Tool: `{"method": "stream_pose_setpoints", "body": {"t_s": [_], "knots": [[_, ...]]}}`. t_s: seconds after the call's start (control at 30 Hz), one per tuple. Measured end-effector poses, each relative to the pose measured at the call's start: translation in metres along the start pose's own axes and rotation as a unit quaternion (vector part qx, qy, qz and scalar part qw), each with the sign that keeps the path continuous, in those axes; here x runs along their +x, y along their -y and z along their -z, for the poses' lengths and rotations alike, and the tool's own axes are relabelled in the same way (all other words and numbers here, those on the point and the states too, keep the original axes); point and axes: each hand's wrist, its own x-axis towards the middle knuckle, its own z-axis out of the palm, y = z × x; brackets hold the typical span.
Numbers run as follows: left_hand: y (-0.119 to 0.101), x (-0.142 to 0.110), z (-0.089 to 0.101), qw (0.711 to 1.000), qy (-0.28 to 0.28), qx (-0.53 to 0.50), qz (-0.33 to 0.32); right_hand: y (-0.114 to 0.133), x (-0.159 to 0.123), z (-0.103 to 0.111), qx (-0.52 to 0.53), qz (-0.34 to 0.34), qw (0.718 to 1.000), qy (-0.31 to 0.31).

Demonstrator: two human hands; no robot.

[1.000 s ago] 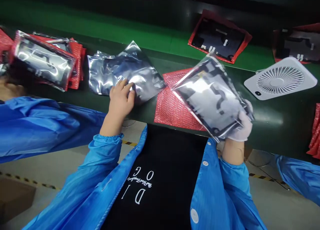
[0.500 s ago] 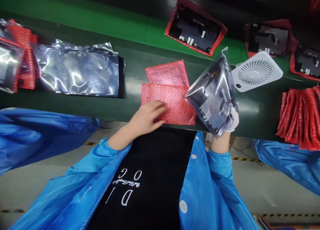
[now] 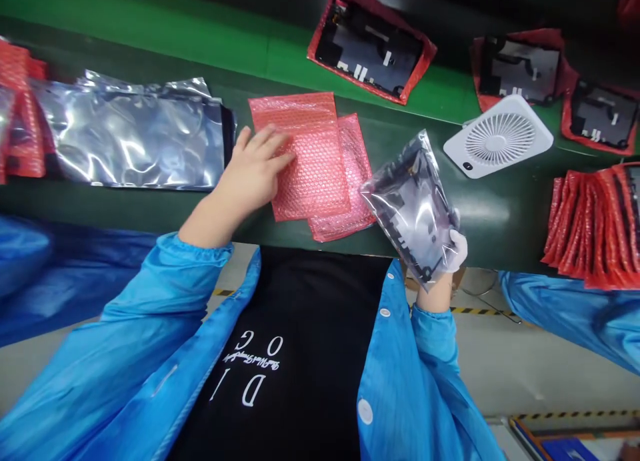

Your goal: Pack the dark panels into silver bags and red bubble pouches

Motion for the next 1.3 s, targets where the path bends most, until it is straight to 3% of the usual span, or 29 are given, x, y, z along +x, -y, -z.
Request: {"method": "stream_pose_setpoints", "body": {"t_s": [0.07,0.17,0.33,0.5,0.63,0.83,1.0,1.17,1.3], "knots": [[-0.010,-0.007,-0.002,0.999,0.014,-0.029,-0.020,0.002,-0.002,0.004,0.091,-0.052,0.994,0.001],[-0.019,-0.039,-0.011,0.995,0.048,-0.066,-0.050,0.004,-0.014,0.016,0.129,-0.099,0.987,0.009],[-0.009,-0.083,-0.027,0.994,-0.021,-0.092,0.055,0.007,-0.039,0.019,0.122,-0.168,0.973,0.100],[-0.019,-0.071,-0.029,0.989,-0.051,-0.053,0.125,0.037,-0.046,-0.011,0.056,-0.245,0.944,0.216],[-0.033,-0.057,-0.032,0.991,-0.058,-0.028,0.114,0.057,-0.044,-0.038,0.019,-0.222,0.940,0.258],[-0.024,-0.066,-0.038,0.989,-0.086,-0.079,0.095,0.043,-0.049,-0.058,-0.006,-0.117,0.975,0.190],[-0.018,-0.080,-0.039,0.958,-0.160,-0.131,0.196,0.033,-0.066,-0.070,-0.034,-0.053,0.993,0.097],[-0.042,-0.090,-0.037,0.905,-0.168,-0.251,0.299,0.035,-0.073,-0.074,-0.135,0.023,0.991,0.004],[-0.068,-0.091,-0.028,0.897,-0.146,-0.310,0.278,0.034,-0.072,-0.076,-0.175,0.047,0.980,-0.079]]}}
